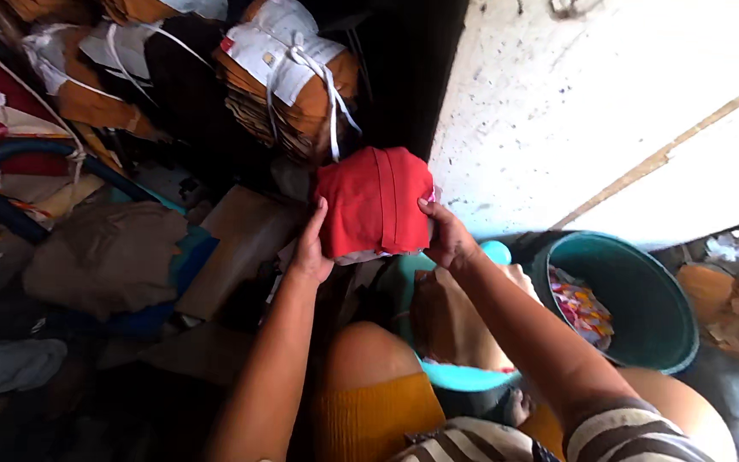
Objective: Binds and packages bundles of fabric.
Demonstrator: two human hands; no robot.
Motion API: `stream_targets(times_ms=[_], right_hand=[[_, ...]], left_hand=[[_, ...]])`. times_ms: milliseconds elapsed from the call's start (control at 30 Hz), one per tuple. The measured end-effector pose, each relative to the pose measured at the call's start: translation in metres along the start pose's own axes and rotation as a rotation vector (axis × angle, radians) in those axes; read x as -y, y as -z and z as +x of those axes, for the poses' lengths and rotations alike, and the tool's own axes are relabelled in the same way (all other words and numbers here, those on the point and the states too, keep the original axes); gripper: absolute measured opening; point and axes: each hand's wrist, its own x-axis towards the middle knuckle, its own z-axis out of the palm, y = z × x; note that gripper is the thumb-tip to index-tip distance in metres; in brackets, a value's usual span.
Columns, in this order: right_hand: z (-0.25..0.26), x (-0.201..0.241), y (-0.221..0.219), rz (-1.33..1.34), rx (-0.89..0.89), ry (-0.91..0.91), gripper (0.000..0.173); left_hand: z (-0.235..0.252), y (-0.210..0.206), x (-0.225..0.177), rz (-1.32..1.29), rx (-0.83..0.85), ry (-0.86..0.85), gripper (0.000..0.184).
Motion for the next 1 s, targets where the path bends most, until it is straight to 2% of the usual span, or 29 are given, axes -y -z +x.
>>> stream_targets(times_ms=[67,200,333,400,533,600,733,800,900,1000], right_hand=[[-0.041,0.014,0.006,-0.083,0.028,0.01,0.037],[-0.118,0.04,0.035,-0.133,0.051,0.075,0.035],[-0.177,0.046,0.073,-0.118,-0.022,0.135,0.027],[-0.197,0.038,0.096,-0.103,-0.063,0.116,0.026],[-0.207,0.014,0.135,-0.157,-0.23,0.006,0.022],[-0.207,0.011,0.141,-0.151,-0.239,-0.012,0.025],[-0.213,0.015,0.139,-0.144,-0.189,0.042,0.024],[-0.214,0.015,0.143,-0.139,-0.185,0.044,0.024],[-0.218,0.009,0.148,-0.119,-0.206,0.045,0.023],[-0.224,0.009,0.15,-0.091,-0.165,0.062,0.023]], left_hand=[[-0.027,-0.016,-0.006,-0.03,0.108,-0.017,0.045],[-0.077,-0.059,-0.005,-0.037,0.262,0.019,0.047],[-0.11,-0.101,0.015,0.003,0.307,0.129,0.048],[-0.12,-0.113,0.032,0.09,0.297,0.178,0.054],[-0.126,-0.12,0.071,0.346,0.221,0.355,0.074],[-0.125,-0.124,0.077,0.364,0.207,0.369,0.07],[-0.119,-0.137,0.073,0.345,0.206,0.282,0.051],[-0.121,-0.139,0.074,0.394,0.201,0.263,0.053],[-0.135,-0.142,0.072,0.552,0.159,0.287,0.066],[-0.139,-0.146,0.064,0.572,0.171,0.286,0.061]])
